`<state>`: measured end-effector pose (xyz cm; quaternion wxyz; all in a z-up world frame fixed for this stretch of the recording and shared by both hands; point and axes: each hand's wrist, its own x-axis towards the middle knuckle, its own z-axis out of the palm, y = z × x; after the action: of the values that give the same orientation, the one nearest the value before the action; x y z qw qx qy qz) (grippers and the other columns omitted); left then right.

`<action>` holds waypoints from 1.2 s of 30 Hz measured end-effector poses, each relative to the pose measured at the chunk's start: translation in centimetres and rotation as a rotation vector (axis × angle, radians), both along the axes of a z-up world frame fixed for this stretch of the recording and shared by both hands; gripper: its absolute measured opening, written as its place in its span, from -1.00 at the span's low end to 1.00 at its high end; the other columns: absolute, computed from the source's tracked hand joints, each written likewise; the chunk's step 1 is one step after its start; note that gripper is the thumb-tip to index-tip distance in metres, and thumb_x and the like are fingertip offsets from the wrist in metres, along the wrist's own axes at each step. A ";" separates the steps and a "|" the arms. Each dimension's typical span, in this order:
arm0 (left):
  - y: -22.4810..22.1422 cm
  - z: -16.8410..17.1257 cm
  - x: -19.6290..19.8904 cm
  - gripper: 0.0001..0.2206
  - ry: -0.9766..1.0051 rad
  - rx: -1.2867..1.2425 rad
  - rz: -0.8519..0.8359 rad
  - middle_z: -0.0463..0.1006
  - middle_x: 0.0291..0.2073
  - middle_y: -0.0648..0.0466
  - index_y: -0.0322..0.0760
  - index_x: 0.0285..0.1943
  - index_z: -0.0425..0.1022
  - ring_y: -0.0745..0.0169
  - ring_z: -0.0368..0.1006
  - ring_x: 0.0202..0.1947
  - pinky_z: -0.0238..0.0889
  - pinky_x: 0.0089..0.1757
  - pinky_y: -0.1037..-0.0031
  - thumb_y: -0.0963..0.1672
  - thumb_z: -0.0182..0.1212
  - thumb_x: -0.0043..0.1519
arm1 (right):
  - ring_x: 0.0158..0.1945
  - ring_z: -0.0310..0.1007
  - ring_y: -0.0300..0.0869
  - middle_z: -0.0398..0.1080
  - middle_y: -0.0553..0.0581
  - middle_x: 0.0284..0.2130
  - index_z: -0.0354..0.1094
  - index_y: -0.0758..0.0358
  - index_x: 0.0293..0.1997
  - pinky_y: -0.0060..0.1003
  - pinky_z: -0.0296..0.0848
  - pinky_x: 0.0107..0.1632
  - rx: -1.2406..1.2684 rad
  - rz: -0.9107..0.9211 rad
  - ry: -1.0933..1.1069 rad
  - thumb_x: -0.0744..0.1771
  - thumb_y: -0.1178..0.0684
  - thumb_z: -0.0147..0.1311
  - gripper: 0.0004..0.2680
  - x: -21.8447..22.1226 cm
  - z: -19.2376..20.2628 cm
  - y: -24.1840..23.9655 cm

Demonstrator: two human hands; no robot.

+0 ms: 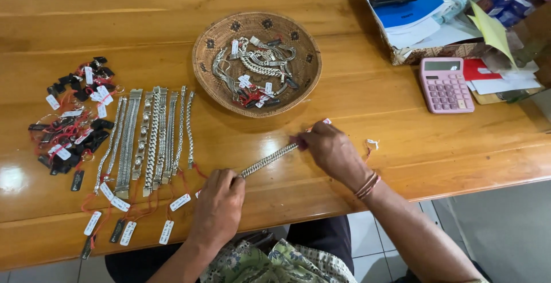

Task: The person is polishing silver chains one by one using a small polishing cloth at a wooden table.

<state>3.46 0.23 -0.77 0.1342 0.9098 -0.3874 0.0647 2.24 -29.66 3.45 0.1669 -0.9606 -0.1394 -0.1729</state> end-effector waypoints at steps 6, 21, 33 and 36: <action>-0.3 0.1 0.7 -0.83 -0.045 0.054 -0.024 0.58 -0.15 -0.15 -0.43 0.01 0.53 0.02 0.49 -0.16 0.54 -0.21 0.30 -0.21 0.10 0.31 | -0.45 0.42 0.08 0.39 0.17 -0.24 0.35 0.24 -0.20 -0.05 0.39 -0.33 0.253 -0.139 0.059 0.30 0.18 -0.06 -0.92 -1.2 3.0 -1.0; -0.8 0.8 1.9 -0.88 0.333 -0.127 0.094 0.44 -0.31 -0.07 -0.18 0.01 0.31 -0.11 0.50 -0.26 0.42 -0.29 0.20 -0.15 -0.14 0.39 | -0.42 0.44 -0.02 0.21 0.04 -0.41 0.29 0.15 -0.27 -0.21 0.49 -0.40 -0.320 0.093 -0.088 0.41 0.02 -0.07 -0.88 0.1 0.8 -2.9; -1.1 3.8 1.6 -0.81 0.248 0.007 0.204 0.53 -0.27 -0.11 -0.30 0.00 0.49 -0.04 0.52 -0.21 0.42 -0.25 0.25 -0.13 0.01 0.35 | -0.22 0.52 -0.08 0.40 0.02 -0.31 0.48 -0.17 0.13 -0.18 0.49 -0.21 0.307 -0.364 0.258 0.39 -0.07 0.04 -0.80 -0.4 -0.5 -1.4; -0.5 3.2 0.1 -0.84 0.122 -0.202 0.207 0.54 -0.31 -0.03 -0.24 -0.06 0.55 0.12 0.54 -0.32 0.43 -0.30 0.42 -0.15 0.04 0.37 | -0.37 0.44 -0.15 0.44 0.20 -0.44 0.50 0.40 0.07 -0.29 0.48 -0.36 1.261 -0.312 0.431 0.40 0.05 -0.06 -0.74 -1.8 -1.4 0.6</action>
<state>3.56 -0.25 2.44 0.2410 0.9290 -0.2740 0.0614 0.39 -29.08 2.09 0.6916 -0.7017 0.1643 -0.0478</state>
